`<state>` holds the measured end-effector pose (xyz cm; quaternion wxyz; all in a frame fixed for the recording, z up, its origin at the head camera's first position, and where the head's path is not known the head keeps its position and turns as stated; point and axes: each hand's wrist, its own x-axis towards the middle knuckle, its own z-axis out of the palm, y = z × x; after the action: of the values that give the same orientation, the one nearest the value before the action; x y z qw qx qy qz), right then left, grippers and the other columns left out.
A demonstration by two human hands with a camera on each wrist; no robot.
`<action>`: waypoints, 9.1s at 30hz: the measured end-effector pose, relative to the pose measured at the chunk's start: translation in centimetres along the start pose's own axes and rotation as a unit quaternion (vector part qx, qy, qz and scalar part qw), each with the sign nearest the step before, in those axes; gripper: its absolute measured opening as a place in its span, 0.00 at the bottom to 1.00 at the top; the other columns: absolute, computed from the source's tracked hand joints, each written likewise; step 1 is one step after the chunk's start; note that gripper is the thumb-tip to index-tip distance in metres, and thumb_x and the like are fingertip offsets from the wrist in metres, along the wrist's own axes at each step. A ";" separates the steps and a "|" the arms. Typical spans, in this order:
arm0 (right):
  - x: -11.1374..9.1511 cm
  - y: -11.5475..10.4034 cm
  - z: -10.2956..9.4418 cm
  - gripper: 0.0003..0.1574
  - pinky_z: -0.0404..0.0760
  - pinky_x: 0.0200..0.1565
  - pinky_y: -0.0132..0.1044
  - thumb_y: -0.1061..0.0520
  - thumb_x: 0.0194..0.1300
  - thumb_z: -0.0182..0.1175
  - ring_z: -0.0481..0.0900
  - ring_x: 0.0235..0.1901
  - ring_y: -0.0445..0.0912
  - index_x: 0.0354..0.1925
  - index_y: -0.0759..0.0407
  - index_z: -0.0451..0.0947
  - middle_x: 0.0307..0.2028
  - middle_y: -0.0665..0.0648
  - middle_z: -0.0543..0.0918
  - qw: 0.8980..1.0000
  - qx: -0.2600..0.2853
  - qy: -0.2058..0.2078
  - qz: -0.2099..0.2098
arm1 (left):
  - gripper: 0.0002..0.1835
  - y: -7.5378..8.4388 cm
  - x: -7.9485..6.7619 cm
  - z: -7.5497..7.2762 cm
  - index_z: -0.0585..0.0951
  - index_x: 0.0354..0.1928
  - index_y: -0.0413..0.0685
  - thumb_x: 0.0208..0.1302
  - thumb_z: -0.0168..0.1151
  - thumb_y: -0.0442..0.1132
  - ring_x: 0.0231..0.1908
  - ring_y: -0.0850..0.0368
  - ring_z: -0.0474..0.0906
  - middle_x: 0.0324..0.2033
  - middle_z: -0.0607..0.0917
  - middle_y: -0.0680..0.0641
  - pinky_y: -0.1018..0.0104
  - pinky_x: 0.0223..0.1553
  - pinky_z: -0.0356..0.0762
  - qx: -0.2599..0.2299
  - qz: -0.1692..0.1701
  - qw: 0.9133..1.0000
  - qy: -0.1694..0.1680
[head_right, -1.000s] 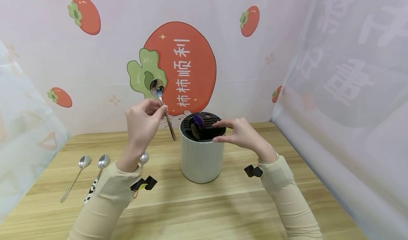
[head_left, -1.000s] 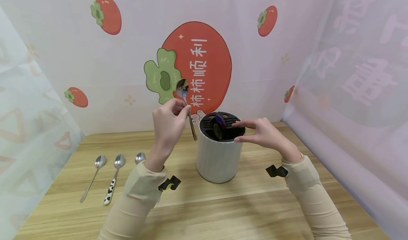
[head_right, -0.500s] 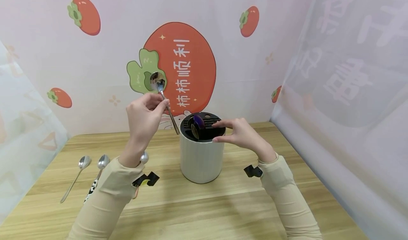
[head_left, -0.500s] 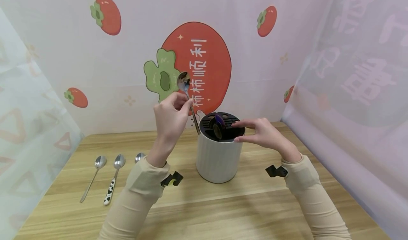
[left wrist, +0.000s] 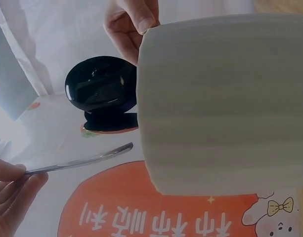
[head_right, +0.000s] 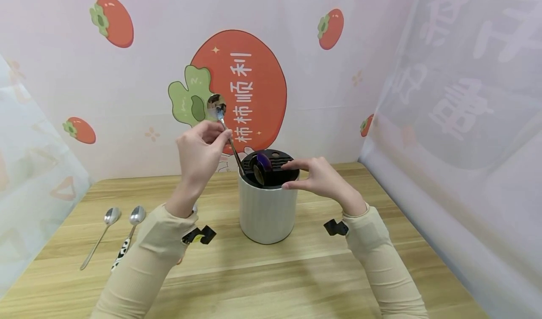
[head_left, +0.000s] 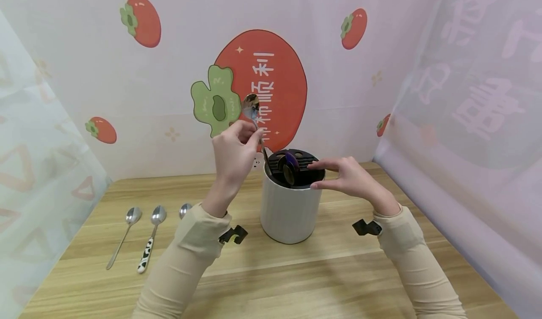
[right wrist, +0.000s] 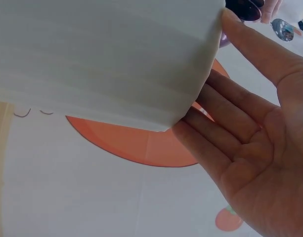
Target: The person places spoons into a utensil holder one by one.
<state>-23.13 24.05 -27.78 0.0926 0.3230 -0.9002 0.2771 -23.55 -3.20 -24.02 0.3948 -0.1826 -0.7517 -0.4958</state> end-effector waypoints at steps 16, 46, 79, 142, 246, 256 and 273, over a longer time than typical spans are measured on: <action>0.0 0.0 0.0 0.30 0.74 0.57 0.47 0.41 0.53 0.69 0.79 0.55 0.46 0.53 0.51 0.80 0.51 0.51 0.83 1.000 0.003 -0.002 0.004 | 0.06 -0.6 0.0 0.9 0.83 0.29 0.41 0.58 0.67 0.37 0.23 0.59 0.82 0.24 0.87 0.47 0.67 0.26 0.78 0.041 0.008 0.998 -0.049; 0.1 0.1 0.0 0.29 0.74 0.57 0.48 0.40 0.53 0.68 0.79 0.54 0.45 0.52 0.49 0.80 0.50 0.50 0.84 1.000 0.002 -0.002 0.001 | 0.05 -1.2 -0.8 1.4 0.83 0.26 0.46 0.55 0.68 0.38 0.23 0.59 0.81 0.23 0.86 0.50 0.65 0.25 0.76 0.123 -0.029 0.978 -0.164; 0.1 0.3 0.2 0.29 0.75 0.57 0.47 0.41 0.53 0.69 0.79 0.54 0.46 0.52 0.50 0.80 0.50 0.51 0.84 1.000 -0.001 0.004 -0.002 | 0.04 -1.7 -1.9 0.6 0.84 0.26 0.46 0.55 0.68 0.37 0.25 0.58 0.81 0.23 0.86 0.50 0.66 0.26 0.76 0.137 -0.045 0.968 -0.204; -0.1 0.2 -0.2 0.29 0.75 0.56 0.49 0.42 0.53 0.69 0.78 0.55 0.49 0.52 0.51 0.81 0.52 0.53 0.83 1.000 -0.001 0.008 0.003 | 0.10 -14.6 -8.9 -5.7 0.77 0.29 0.36 0.42 0.66 0.26 0.20 0.55 0.71 0.22 0.78 0.43 0.72 0.17 0.69 0.335 -0.297 0.796 -0.408; 0.1 0.6 0.1 0.30 0.74 0.57 0.51 0.42 0.52 0.69 0.78 0.56 0.50 0.53 0.50 0.80 0.52 0.53 0.83 1.000 0.002 0.009 0.008 | 0.14 -17.6 -9.0 -5.5 0.74 0.12 0.43 0.52 0.60 0.30 0.11 0.60 0.73 0.11 0.80 0.45 0.76 0.10 0.63 0.274 -0.332 0.823 -0.371; 0.1 0.6 0.1 0.30 0.74 0.57 0.51 0.41 0.52 0.70 0.77 0.57 0.50 0.52 0.49 0.80 0.52 0.53 0.83 1.000 0.003 0.008 0.011 | 0.11 -17.1 -8.5 -5.8 0.79 0.15 0.40 0.54 0.62 0.32 0.11 0.62 0.68 0.13 0.81 0.45 0.75 0.12 0.62 0.262 -0.314 0.835 -0.367; 0.0 0.4 0.1 0.30 0.74 0.57 0.50 0.41 0.52 0.69 0.78 0.57 0.50 0.53 0.49 0.80 0.52 0.52 0.82 1.000 0.004 0.007 0.014 | 0.11 -15.4 -7.3 -5.7 0.81 0.19 0.42 0.59 0.62 0.35 0.18 0.60 0.73 0.16 0.81 0.50 0.71 0.19 0.65 0.245 -0.307 0.853 -0.343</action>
<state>-23.37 24.21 -28.06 0.0941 0.3083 -0.9030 0.2840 -26.93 -14.23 -37.83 -0.0286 0.0013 -0.9544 -0.2970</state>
